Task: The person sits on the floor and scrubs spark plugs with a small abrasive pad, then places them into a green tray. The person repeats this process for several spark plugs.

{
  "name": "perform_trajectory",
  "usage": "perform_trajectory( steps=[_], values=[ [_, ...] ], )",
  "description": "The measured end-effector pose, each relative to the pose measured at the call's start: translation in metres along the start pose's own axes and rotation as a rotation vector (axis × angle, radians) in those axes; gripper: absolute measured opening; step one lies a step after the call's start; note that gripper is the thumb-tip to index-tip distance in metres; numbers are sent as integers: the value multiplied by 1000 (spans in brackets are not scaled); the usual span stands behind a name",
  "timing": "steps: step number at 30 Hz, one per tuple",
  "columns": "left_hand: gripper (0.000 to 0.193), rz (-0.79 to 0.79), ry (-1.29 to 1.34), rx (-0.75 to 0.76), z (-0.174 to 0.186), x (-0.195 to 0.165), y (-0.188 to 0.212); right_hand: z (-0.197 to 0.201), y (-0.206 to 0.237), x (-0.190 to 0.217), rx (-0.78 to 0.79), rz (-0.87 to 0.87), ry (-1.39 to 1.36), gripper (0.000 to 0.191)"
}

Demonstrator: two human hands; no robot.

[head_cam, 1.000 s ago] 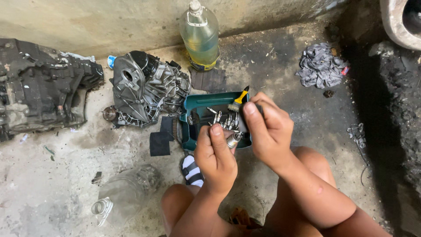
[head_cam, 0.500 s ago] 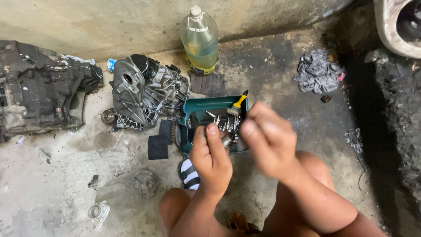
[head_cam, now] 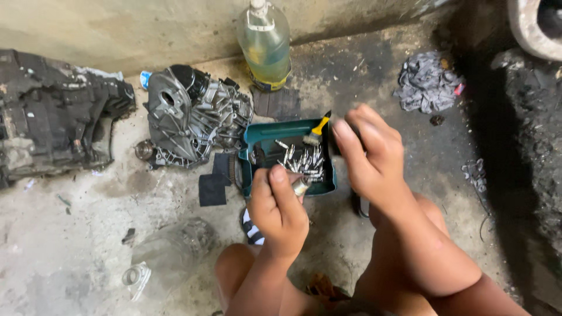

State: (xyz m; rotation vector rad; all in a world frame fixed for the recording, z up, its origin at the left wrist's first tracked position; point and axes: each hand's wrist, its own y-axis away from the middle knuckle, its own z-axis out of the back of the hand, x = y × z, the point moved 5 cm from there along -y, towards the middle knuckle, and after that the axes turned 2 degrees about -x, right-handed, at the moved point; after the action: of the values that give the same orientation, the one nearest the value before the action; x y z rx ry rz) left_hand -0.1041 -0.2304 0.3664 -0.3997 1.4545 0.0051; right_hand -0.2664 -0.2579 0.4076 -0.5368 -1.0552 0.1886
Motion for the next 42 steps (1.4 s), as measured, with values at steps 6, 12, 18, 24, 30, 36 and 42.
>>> perform_trajectory(
  steps=[6,12,18,24,30,36,42],
  values=[
    [30,-20,44,25,-4,7,-1,-11,-1,17,125,218,-40,18],
    [27,-70,-72,8,-3,6,-9,-9,-5,16,123,73,-214,21],
    [26,32,9,-17,2,9,-7,-12,2,1,143,-17,100,24],
    [26,-35,-35,21,2,8,-13,-17,-2,9,168,150,10,21],
    [25,-158,-97,22,6,3,-11,-7,-11,-22,-26,31,102,24],
    [31,17,85,104,5,14,-17,-13,0,-13,-2,112,263,33],
    [22,-4,313,143,39,2,-8,-7,52,6,-16,-120,-29,31]
  ],
)
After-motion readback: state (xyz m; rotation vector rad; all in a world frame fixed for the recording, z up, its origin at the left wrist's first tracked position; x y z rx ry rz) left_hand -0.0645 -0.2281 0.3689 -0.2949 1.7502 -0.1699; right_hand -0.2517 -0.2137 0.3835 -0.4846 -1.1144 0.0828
